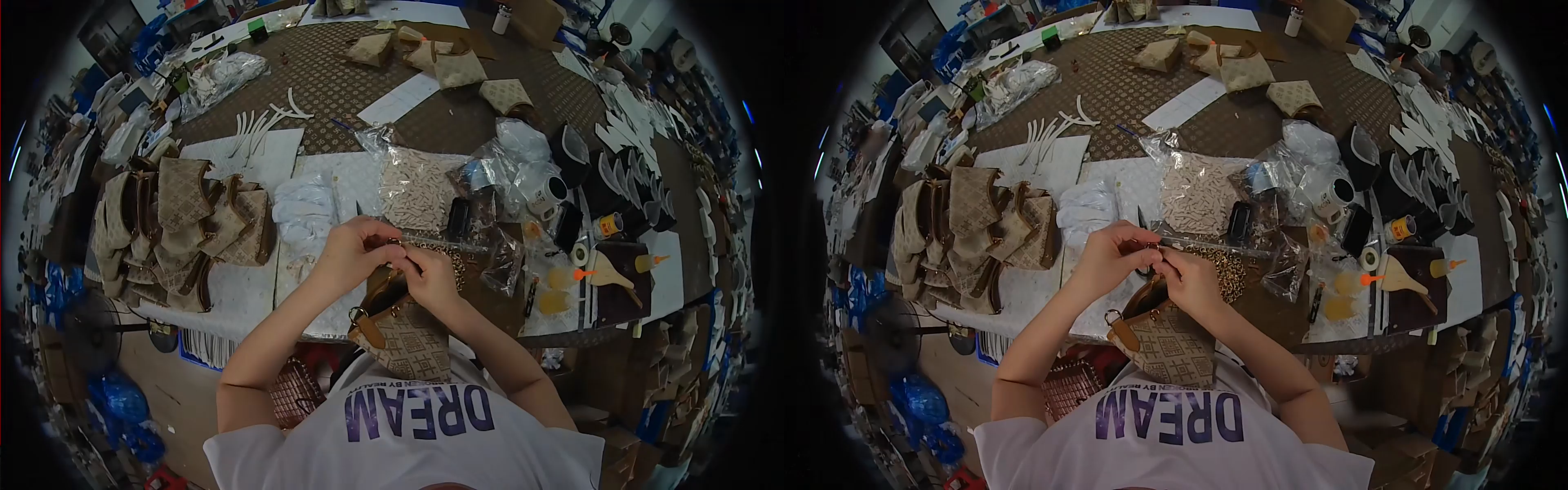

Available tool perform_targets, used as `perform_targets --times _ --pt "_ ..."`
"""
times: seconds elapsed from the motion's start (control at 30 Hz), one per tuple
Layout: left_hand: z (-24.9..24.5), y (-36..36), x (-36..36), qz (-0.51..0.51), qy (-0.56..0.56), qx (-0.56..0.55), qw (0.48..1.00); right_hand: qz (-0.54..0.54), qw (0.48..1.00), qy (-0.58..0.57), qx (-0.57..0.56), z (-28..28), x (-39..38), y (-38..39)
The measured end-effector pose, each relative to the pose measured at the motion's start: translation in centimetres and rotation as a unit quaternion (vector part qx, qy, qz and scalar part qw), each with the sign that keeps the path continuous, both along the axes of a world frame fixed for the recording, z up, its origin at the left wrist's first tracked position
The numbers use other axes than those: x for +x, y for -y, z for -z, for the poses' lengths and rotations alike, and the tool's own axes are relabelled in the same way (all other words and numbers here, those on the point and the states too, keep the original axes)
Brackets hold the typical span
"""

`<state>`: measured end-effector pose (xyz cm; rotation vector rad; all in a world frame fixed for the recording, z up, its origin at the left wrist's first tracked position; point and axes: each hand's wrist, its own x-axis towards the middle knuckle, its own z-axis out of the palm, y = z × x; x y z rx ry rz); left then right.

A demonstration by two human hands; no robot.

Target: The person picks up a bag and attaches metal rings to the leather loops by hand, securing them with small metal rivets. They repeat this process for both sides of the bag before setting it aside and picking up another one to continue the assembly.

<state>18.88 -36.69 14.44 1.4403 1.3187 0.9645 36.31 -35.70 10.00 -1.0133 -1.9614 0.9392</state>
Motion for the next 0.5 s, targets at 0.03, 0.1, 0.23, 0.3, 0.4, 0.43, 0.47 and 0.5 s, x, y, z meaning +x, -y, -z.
perform_targets --times 0.03,0.1,0.23,0.3,0.4,0.43,0.47,0.5 --pt "-0.4 -0.2 0.2 0.010 -0.040 0.023 0.999 -0.001 1.000 0.002 0.003 0.1 0.2 0.0" --pt "-0.8 -0.4 0.4 0.026 -0.095 0.042 0.994 0.002 1.000 0.005 0.014 0.7 0.3 0.1" --pt "-1.2 0.0 1.5 0.041 -0.204 0.094 0.974 0.028 0.995 0.069 0.070 1.9 0.3 0.2" --pt "-1.6 0.2 1.8 0.025 -0.243 0.127 0.961 0.040 0.997 0.051 0.052 1.7 0.3 0.1" --pt "-1.9 0.0 2.0 -0.004 -0.219 0.121 0.968 0.032 0.999 -0.013 0.013 0.9 0.5 -0.2" --pt "-1.7 -0.1 1.8 -0.004 -0.198 0.108 0.974 0.027 0.999 -0.041 -0.001 0.7 0.6 -0.2" --pt "-1.5 -0.3 1.8 -0.004 -0.177 0.098 0.979 0.023 0.999 -0.035 -0.003 0.7 0.7 -0.2" --pt "-1.2 -0.3 1.9 0.001 -0.182 0.108 0.977 0.019 0.999 -0.028 -0.005 0.8 1.0 0.0"
